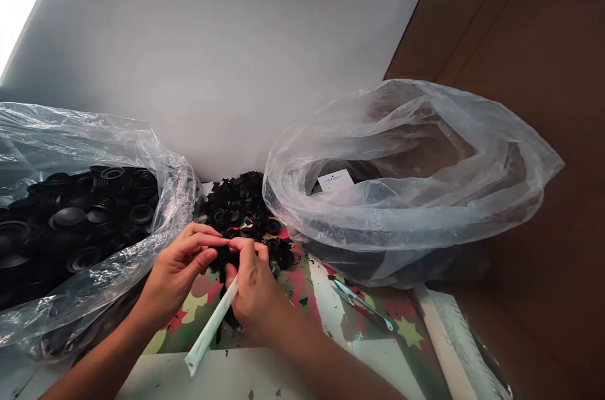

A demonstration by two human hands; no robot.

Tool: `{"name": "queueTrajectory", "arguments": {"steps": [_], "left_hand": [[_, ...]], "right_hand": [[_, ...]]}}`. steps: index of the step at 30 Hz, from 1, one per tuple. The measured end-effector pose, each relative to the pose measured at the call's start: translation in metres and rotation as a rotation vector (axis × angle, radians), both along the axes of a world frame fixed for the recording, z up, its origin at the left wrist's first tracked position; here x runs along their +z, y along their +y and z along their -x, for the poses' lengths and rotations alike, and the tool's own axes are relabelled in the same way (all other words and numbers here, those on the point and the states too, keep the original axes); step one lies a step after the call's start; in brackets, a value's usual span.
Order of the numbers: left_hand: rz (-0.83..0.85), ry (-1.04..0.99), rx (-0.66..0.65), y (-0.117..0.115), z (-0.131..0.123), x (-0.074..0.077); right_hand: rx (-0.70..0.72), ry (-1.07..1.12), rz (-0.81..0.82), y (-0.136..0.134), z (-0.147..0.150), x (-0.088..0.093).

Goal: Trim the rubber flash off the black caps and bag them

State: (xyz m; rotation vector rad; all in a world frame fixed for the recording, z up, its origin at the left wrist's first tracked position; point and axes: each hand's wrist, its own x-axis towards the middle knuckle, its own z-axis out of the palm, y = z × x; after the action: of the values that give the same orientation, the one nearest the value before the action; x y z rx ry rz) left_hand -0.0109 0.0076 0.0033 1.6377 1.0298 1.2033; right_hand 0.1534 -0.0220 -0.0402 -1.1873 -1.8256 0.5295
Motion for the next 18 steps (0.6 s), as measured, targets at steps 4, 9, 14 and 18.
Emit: {"name": "queueTrajectory", "arguments": {"steps": [4,9,14,18], "left_hand": [[-0.071,0.164,-0.074,0.004,0.005,-0.001],[-0.131,0.242,-0.035,0.002,0.005,0.000],[0.003,0.144,-0.044,0.001,0.005,-0.001],[0.007,0.161,-0.070,0.000,0.004,0.000]], "right_hand": [[-0.009,-0.088,0.002,0.004,-0.005,0.005],[0.039,-0.141,0.064,0.004,-0.012,0.014],[0.058,-0.283,0.065,0.005,-0.014,0.022],[0.084,-0.308,-0.005,0.008,-0.015,0.025]]}}
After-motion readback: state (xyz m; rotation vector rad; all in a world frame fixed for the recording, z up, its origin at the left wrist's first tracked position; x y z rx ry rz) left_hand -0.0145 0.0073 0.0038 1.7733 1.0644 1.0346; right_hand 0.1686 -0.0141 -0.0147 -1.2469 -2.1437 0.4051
